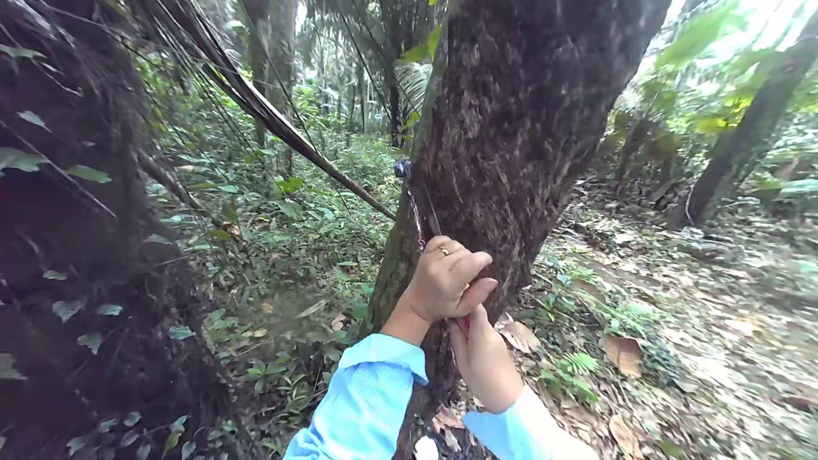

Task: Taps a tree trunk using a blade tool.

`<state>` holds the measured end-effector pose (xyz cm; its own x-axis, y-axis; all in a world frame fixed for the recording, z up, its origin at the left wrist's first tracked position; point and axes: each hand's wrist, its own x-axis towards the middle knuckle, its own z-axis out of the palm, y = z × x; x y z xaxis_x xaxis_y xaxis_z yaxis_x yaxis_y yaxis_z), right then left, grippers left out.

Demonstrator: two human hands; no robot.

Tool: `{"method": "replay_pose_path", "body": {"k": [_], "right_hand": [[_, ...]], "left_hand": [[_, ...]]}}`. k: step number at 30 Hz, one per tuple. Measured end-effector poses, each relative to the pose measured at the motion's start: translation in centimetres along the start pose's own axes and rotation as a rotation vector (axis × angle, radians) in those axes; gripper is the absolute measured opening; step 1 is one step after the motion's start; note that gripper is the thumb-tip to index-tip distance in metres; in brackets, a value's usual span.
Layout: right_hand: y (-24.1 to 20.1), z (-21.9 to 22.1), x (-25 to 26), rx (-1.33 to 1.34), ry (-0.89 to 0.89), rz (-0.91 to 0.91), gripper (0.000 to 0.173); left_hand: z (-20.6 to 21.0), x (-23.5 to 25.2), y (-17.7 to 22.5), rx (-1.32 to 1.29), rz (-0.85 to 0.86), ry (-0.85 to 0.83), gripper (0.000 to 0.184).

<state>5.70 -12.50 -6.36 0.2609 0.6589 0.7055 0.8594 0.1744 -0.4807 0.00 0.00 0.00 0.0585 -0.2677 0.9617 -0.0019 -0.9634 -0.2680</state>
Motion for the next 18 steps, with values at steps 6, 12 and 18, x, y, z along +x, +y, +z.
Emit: {"method": "replay_pose_path", "body": {"k": [6, 12, 18], "right_hand": [[4.5, 0.4, -4.6, 0.091, 0.174, -0.143, 0.062], [5.4, -1.1, -8.0, 0.202, 0.079, -0.031, 0.066], [7.1, -2.5, -9.7, 0.181, 0.091, -0.010, 0.057]], "left_hand": [[-2.0, -4.8, -2.6, 0.341, -0.522, -0.105, 0.053], [-0.2, -6.7, -5.2, 0.314, -0.504, -0.018, 0.025], [0.5, -6.5, -3.9, 0.574, -0.292, -0.035, 0.011]]}}
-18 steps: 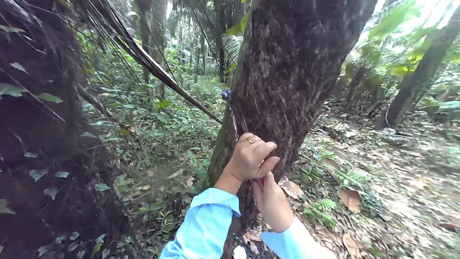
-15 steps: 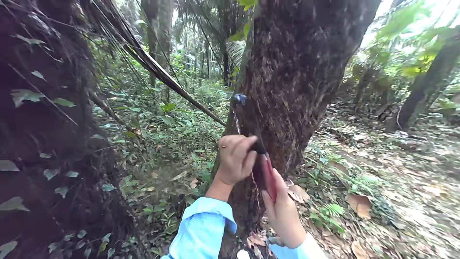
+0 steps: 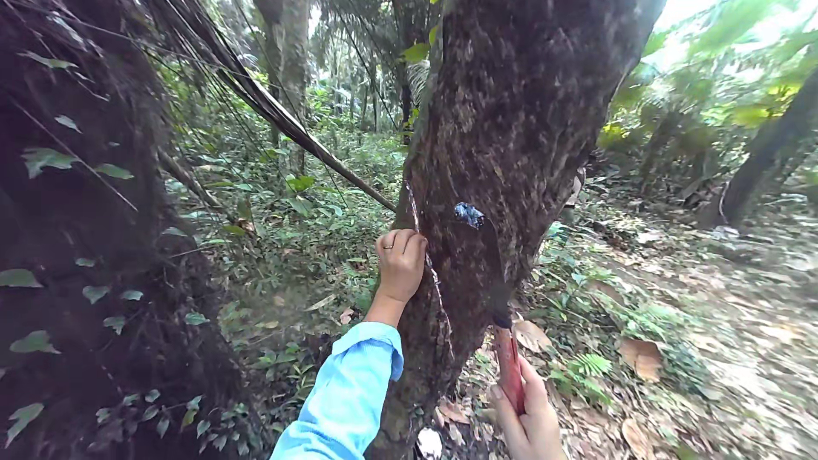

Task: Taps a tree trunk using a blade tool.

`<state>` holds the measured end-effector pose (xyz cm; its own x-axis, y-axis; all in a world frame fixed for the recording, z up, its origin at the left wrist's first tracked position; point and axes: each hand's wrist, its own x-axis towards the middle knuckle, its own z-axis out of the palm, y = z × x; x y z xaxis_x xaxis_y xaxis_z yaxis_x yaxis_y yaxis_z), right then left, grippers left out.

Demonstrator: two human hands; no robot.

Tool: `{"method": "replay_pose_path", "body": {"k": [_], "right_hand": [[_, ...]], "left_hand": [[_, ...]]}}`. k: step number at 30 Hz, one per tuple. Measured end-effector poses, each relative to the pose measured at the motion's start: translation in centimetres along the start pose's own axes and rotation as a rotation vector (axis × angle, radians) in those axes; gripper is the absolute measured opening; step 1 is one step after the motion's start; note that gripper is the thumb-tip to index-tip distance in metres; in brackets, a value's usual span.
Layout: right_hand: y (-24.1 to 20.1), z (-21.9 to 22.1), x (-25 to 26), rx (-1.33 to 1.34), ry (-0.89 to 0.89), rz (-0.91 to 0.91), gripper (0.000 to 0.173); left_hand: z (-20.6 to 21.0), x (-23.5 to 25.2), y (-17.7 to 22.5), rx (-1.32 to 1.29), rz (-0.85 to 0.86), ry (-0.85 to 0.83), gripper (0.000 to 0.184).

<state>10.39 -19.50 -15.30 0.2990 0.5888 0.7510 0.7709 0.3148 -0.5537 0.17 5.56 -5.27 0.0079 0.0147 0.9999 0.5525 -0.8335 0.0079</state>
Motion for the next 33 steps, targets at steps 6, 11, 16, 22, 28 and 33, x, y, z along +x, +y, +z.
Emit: {"method": "replay_pose_path", "body": {"k": [6, 11, 16, 22, 28, 33], "right_hand": [[0.7, -1.5, -1.0, 0.035, -0.068, 0.067, 0.054], [1.4, -2.0, -1.0, -0.002, -0.207, 0.079, 0.045], [1.5, -0.5, -0.2, -0.055, -0.281, 0.094, 0.049], [2.4, 3.5, 0.4, -0.373, -0.052, -0.014, 0.030], [-2.7, 0.2, 1.6, -0.299, -0.363, 0.292, 0.034], [0.1, -2.5, -4.9, -0.153, -0.335, 0.091, 0.029]], "left_hand": [[-4.6, -5.9, 5.4, -0.056, 0.028, -0.272, 0.017], [-7.5, -11.9, 6.1, -0.117, -0.022, -0.467, 0.048], [-7.7, -8.6, 7.5, -0.189, 0.040, -0.158, 0.032], [-3.1, -4.6, 9.8, -0.363, 0.395, -0.241, 0.052], [-2.9, -4.5, 11.3, -0.317, 0.366, -0.223, 0.064], [-5.9, -8.0, 14.7, -0.442, 0.315, -0.375, 0.053]]}}
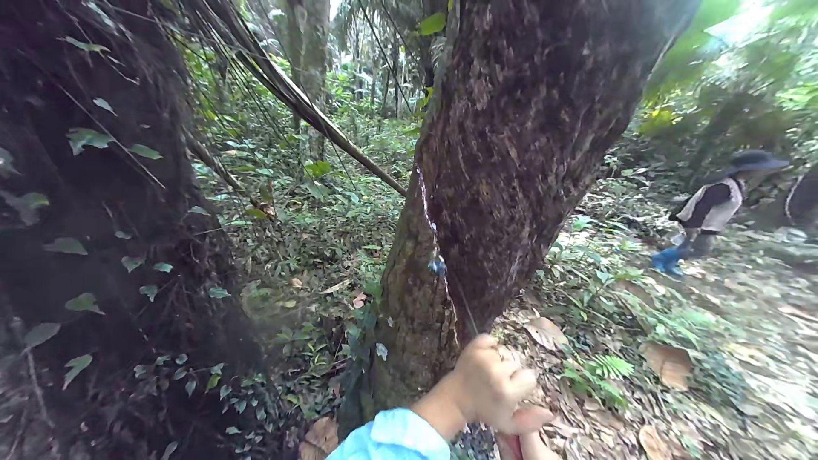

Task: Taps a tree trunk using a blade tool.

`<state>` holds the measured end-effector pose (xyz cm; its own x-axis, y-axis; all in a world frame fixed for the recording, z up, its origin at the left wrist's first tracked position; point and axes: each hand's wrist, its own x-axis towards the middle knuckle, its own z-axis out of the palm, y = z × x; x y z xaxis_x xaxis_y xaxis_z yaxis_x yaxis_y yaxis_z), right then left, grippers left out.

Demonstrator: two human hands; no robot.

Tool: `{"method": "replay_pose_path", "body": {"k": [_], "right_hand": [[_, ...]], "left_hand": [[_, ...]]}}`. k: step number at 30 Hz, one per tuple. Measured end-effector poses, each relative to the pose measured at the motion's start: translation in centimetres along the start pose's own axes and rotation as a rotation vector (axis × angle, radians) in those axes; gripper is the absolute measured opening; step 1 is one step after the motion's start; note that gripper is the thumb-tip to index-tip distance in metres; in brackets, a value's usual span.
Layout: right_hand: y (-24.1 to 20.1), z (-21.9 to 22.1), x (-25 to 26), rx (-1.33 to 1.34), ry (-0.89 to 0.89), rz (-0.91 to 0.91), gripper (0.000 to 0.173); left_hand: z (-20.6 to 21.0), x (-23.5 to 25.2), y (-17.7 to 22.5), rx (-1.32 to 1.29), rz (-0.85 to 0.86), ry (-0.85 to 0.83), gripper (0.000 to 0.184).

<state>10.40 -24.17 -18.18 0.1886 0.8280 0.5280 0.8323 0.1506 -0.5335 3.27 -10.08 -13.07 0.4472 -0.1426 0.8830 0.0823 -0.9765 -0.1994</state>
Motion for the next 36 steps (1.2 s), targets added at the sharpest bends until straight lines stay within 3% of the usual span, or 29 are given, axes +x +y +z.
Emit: {"method": "replay_pose_path", "body": {"k": [5, 9, 13, 18, 24, 30, 36], "right_hand": [[-0.3, -2.4, -1.3, 0.159, -0.094, 0.034, 0.042], [-0.9, -5.0, -0.7, 0.183, -0.136, -0.027, 0.036], [-2.4, -8.0, -0.1, 0.146, -0.181, -0.033, 0.033], [-4.1, -12.2, 2.1, 0.142, -0.365, 0.013, 0.048], [-6.7, -15.9, 4.8, 0.040, -0.527, 0.006, 0.053], [-6.8, -14.5, 4.9, -0.077, -0.464, 0.023, 0.032], [-5.6, -10.6, 3.8, -0.083, -0.341, 0.096, 0.029]], "left_hand": [[0.2, 0.1, 1.1, -0.043, -0.038, 0.100, 0.050], [-0.3, 2.0, 1.2, -0.126, -0.055, 0.116, 0.059], [-0.9, 4.1, 1.5, -0.178, -0.092, 0.092, 0.062], [-1.5, 6.6, 1.3, -0.273, -0.173, 0.001, 0.066], [-3.0, 8.8, 0.8, -0.346, -0.252, -0.032, 0.067], [-2.2, 8.1, 0.1, -0.298, -0.173, 0.054, 0.079], [-1.1, 6.3, -0.8, -0.224, -0.091, 0.113, 0.084]]}}
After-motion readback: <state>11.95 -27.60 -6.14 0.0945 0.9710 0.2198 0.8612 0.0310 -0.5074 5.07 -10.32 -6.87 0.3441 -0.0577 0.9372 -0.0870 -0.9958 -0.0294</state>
